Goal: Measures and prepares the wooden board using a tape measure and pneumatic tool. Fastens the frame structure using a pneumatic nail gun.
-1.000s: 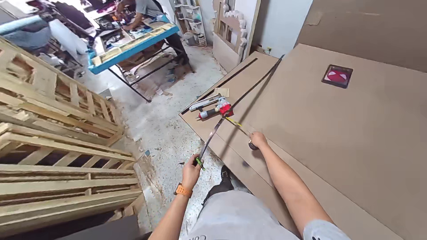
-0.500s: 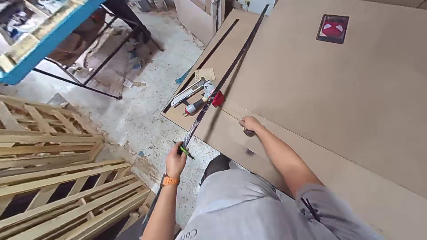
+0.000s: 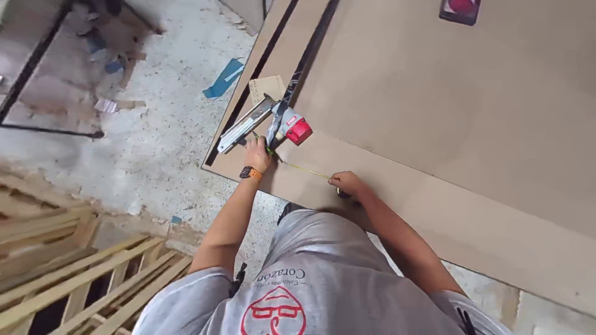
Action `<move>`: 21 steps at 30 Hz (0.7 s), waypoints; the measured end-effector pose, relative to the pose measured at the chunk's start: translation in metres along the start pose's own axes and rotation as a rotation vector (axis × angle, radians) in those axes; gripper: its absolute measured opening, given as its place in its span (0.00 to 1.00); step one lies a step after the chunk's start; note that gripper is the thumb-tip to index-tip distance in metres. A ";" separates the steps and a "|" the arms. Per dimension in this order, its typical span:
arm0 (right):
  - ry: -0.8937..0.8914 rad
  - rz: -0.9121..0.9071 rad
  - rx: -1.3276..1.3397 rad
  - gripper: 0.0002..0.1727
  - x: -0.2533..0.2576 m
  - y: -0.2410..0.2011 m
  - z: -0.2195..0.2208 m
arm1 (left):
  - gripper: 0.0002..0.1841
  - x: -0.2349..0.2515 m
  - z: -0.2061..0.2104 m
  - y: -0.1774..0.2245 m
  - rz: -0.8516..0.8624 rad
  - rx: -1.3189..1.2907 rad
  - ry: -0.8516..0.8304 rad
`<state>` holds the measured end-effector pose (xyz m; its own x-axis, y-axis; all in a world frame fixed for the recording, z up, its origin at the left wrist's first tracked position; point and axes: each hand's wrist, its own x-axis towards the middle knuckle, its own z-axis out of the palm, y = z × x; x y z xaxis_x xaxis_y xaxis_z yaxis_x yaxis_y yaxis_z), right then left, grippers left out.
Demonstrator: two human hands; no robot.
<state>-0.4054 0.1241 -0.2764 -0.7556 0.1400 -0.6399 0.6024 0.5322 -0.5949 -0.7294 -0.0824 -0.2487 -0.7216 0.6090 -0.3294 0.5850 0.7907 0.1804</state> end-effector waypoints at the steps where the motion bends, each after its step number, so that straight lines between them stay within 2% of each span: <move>1: 0.012 0.001 0.024 0.27 -0.006 -0.001 0.001 | 0.40 0.006 -0.001 0.002 0.004 -0.012 -0.027; 3: 0.052 0.038 0.102 0.26 -0.022 0.000 0.001 | 0.43 0.015 -0.002 0.010 -0.040 -0.070 -0.117; 5: 0.103 0.109 0.173 0.27 -0.040 0.010 0.004 | 0.43 0.022 -0.002 0.012 -0.080 -0.092 -0.166; 9: 0.296 0.372 0.362 0.29 -0.082 0.054 0.019 | 0.40 0.023 -0.001 0.011 -0.059 -0.091 -0.168; 14: 0.686 0.724 0.632 0.25 -0.141 0.131 0.039 | 0.33 -0.002 -0.004 0.019 -0.010 -0.134 -0.076; 17: 0.833 0.890 0.638 0.27 -0.178 0.174 0.027 | 0.32 -0.029 -0.012 0.035 -0.031 -0.153 0.030; 21: 1.085 1.010 0.695 0.35 -0.227 0.237 0.019 | 0.32 -0.066 -0.025 0.060 0.064 -0.257 0.161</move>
<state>-0.0860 0.2024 -0.2816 0.3586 0.8237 -0.4393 0.7016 -0.5482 -0.4552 -0.6553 -0.0734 -0.1929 -0.7474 0.6441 -0.1628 0.5331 0.7277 0.4315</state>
